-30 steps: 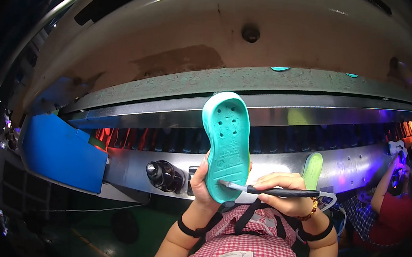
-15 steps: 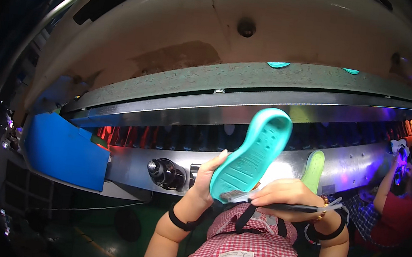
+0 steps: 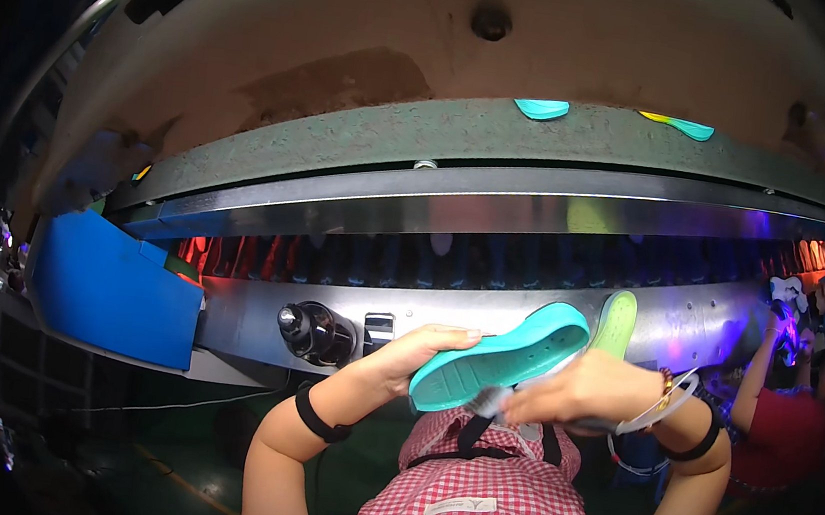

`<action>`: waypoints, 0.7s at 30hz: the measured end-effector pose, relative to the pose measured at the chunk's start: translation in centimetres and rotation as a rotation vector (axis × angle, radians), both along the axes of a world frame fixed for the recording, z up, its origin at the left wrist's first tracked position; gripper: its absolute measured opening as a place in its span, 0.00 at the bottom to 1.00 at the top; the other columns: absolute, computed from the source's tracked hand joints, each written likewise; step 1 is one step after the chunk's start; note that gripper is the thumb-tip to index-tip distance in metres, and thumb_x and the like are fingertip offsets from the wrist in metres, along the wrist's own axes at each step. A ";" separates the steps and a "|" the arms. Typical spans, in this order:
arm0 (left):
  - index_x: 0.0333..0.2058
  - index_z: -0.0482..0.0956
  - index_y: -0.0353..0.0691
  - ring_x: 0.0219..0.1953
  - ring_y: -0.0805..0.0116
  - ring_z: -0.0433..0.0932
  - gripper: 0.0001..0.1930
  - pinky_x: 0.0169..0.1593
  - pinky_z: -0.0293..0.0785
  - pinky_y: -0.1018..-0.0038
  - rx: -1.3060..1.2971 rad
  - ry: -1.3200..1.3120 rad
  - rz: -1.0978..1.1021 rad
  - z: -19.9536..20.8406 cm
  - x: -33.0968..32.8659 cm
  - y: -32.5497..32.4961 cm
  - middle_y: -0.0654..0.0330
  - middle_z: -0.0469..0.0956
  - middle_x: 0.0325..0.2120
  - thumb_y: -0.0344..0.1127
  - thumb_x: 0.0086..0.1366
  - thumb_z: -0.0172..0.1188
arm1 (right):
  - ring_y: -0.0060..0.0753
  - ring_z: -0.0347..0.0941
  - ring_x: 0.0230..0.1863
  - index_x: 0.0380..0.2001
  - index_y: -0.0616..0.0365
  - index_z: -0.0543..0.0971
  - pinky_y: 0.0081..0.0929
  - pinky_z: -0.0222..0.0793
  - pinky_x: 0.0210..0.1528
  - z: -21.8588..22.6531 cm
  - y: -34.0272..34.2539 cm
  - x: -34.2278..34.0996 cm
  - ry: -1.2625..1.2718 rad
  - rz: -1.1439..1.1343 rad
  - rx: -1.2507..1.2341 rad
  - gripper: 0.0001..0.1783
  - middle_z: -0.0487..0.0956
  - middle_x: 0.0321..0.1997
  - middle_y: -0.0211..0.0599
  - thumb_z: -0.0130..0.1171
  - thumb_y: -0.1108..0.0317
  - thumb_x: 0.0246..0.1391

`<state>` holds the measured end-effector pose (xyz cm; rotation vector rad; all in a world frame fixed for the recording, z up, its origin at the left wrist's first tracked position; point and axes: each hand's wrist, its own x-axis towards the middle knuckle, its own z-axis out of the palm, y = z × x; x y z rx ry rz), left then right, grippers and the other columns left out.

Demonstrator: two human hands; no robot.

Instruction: Applying glue to the bottom of shoe soles using a brush.

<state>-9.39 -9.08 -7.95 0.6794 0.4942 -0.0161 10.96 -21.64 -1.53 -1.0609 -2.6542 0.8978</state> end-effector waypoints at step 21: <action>0.50 0.63 0.31 0.43 0.51 0.73 0.23 0.48 0.69 0.55 -0.407 -0.216 0.202 -4.1 0.2 -1.1 0.43 0.70 0.44 0.42 0.61 0.44 | 0.15 0.73 0.24 0.38 0.60 0.77 0.13 0.68 0.26 -7.6 -1.4 -1.6 0.784 -0.744 -0.224 0.12 0.79 0.27 0.34 0.57 0.73 0.47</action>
